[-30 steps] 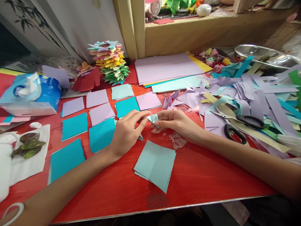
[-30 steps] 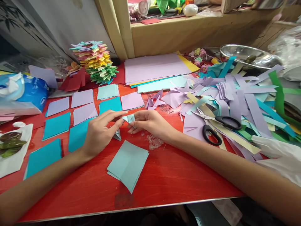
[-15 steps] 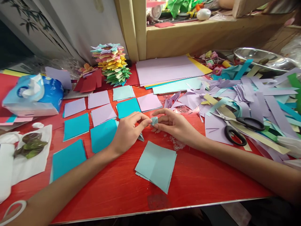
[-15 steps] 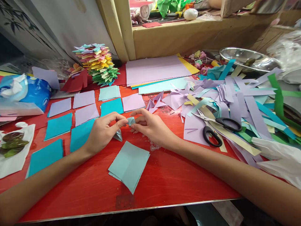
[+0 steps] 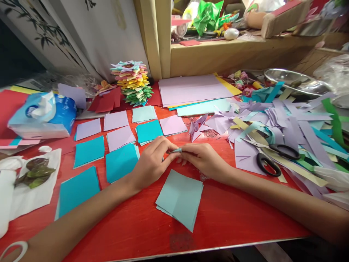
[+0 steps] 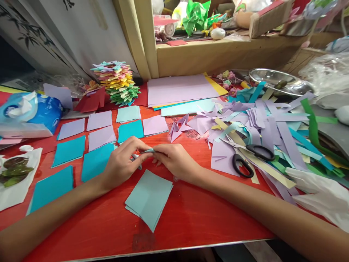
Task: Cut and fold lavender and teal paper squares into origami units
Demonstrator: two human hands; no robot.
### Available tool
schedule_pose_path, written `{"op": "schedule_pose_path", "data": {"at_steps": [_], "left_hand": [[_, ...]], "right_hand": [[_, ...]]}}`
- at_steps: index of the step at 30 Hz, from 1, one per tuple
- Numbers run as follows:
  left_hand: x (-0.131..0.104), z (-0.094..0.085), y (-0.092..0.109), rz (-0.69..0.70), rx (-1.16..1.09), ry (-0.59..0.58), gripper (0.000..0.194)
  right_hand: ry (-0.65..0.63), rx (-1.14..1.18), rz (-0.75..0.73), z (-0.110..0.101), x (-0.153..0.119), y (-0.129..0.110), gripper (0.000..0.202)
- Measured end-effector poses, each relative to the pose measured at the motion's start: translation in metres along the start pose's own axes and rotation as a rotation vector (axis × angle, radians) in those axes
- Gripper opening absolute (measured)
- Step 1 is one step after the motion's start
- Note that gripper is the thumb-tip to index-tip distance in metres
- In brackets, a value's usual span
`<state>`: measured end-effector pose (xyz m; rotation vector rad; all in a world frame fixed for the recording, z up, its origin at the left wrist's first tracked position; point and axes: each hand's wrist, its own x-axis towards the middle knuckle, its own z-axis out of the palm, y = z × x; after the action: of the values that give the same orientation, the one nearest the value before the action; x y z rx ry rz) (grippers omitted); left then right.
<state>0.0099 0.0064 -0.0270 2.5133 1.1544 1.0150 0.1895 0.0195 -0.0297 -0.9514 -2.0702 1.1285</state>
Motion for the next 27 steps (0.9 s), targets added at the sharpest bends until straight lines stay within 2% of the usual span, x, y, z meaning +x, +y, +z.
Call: {"op": "schedule_pose_path", "data": {"at_steps": [5, 10, 13, 20, 25, 27], "left_hand": [[-0.0027, 0.0005, -0.0010, 0.047, 0.021, 0.032, 0.005], [-0.0007, 0.0004, -0.0004, 0.074, 0.069, 0.017, 0.005], [-0.0008, 0.0015, -0.0012, 0.085, 0.090, -0.014, 0.007], [-0.0036, -0.0002, -0.0024, -0.051, -0.048, -0.078, 0.012], [0.0007, -0.0030, -0.0002, -0.142, -0.088, -0.137, 0.014], [0.0023, -0.0037, 0.0005, -0.121, -0.074, -0.151, 0.015]], "right_hand": [[0.076, -0.196, -0.043, 0.0013, 0.0012, -0.0007, 0.013], [0.054, -0.288, -0.108, 0.0022, 0.0009, 0.0021, 0.027], [0.032, -0.284, -0.121, 0.0030, -0.0001, 0.0029, 0.025], [-0.017, -0.245, -0.075, 0.0025, 0.0014, 0.0020, 0.018], [-0.012, -0.208, -0.113, 0.0025, 0.0016, 0.0038, 0.020], [-0.010, -0.222, -0.150, 0.0033, 0.0012, 0.0043, 0.021]]}}
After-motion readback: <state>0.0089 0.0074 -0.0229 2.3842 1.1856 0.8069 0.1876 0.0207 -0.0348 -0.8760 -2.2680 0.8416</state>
